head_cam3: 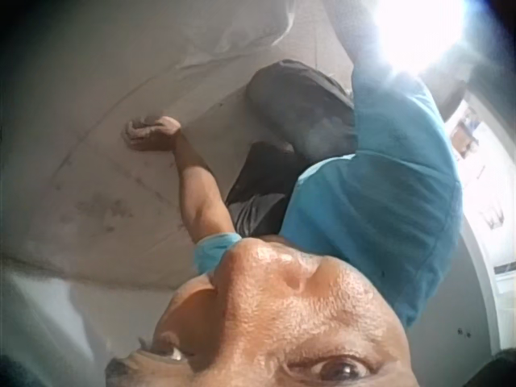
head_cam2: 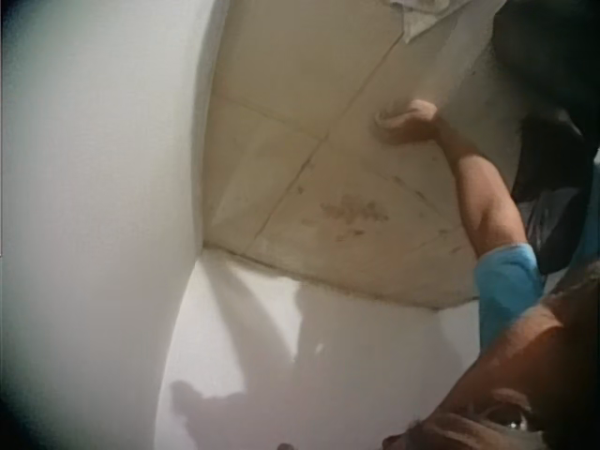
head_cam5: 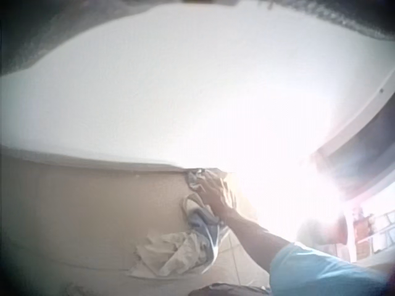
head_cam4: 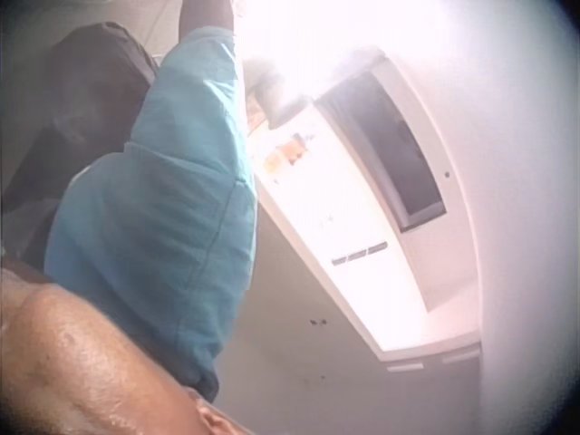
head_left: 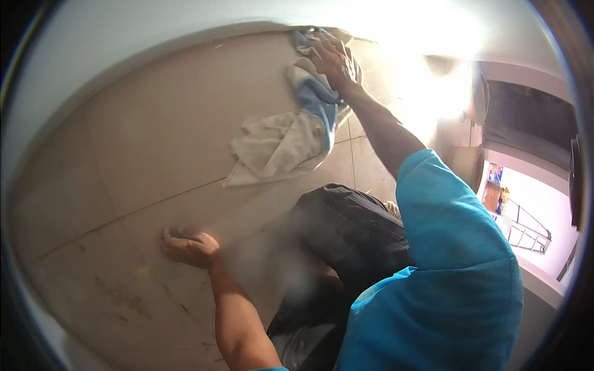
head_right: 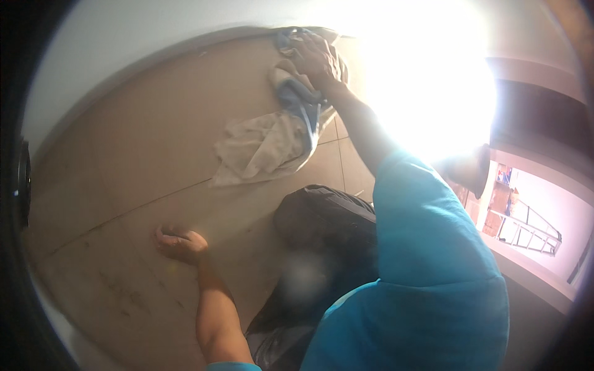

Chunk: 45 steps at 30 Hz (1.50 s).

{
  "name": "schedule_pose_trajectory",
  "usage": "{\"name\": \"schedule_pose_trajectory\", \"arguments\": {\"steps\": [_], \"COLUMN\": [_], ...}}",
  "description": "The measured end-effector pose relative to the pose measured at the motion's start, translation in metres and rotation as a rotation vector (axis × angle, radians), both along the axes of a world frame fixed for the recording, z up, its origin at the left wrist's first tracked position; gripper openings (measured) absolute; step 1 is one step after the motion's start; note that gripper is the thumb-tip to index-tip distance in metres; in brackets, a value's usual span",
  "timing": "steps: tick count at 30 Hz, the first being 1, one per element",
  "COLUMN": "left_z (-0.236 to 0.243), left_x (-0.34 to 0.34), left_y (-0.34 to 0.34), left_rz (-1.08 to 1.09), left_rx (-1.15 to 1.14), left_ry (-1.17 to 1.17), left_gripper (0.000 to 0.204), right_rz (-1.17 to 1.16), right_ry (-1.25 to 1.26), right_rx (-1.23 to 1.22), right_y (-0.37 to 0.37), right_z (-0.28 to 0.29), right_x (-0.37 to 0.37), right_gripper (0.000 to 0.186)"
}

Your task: The person wipes the tiled floor with a cloth, then scoops grout from a bucket using a trowel and applies it into the tile gaps with a smaller tool. The person smooths the grout along the seams while kneeling.

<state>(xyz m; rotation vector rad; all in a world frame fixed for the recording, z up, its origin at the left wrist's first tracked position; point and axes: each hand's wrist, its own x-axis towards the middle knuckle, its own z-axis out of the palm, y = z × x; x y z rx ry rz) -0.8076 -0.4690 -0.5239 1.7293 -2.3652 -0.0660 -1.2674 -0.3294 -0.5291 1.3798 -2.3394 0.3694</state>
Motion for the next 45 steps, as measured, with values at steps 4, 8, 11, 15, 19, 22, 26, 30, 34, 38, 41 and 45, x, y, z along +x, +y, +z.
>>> {"name": "schedule_pose_trajectory", "arguments": {"steps": [4,8,11,15,19,22,26,30,34,38,41,45], "left_z": [0.003,0.004,-0.005,0.005,0.006,-0.002,0.015,0.015,0.019,0.036,0.023,0.028], "left_x": [-0.008,0.001,0.009,0.009,0.007,0.007,0.002,0.025,0.033,0.042,0.030,0.037], "left_y": [0.001,0.003,0.000,0.000,-0.004,0.002,-0.016,-0.035,-0.043,-0.072,-0.050,-0.051], "left_rz": [0.007,0.073,-0.003,-0.017,-0.019,-0.010,-0.066,0.019,-0.026,-0.031,-0.010,0.006], "left_rx": [0.048,0.058,0.049,0.022,-0.065,0.032,-0.065,-0.054,-0.047,-0.087,-0.002,-0.013], "left_ry": [0.038,0.043,0.034,0.002,-0.020,-0.001,0.086,0.017,0.027,-0.012,-0.022,-0.018], "left_gripper": [0.031,0.034,0.035,0.033,0.033,0.034,0.029,0.032,0.032,0.034,0.035,0.037], "right_rz": [-0.424,0.157,0.044,-0.194,-0.388,-0.947,-0.633,-0.348,-0.164,-0.273,-0.763,-0.361], "right_ry": [-0.614,-0.457,-0.352,-0.154,-0.164,-0.385,-0.174,-0.256,-0.227,-0.330,-0.338,-0.127], "right_rx": [0.476,0.345,0.307,0.213,0.260,0.535,0.479,0.292,0.133,-0.215,0.107,0.178], "right_y": [-0.089,-0.240,-0.194,-0.074,0.002,0.116,0.117,-0.120,-0.062,-0.018,-0.026,-0.068], "right_z": [0.013,-0.001,-0.027,-0.008,0.010,-0.025,-0.092,0.007,-0.013,0.016,-0.002,0.016], "right_x": [0.078,0.168,0.128,0.043,-0.013,-0.094,-0.068,0.092,0.032,0.009,0.013,0.057], "right_gripper": [0.033,0.045,0.043,0.033,0.028,0.035,0.037,0.043,0.041,0.038,0.033,0.033]}}
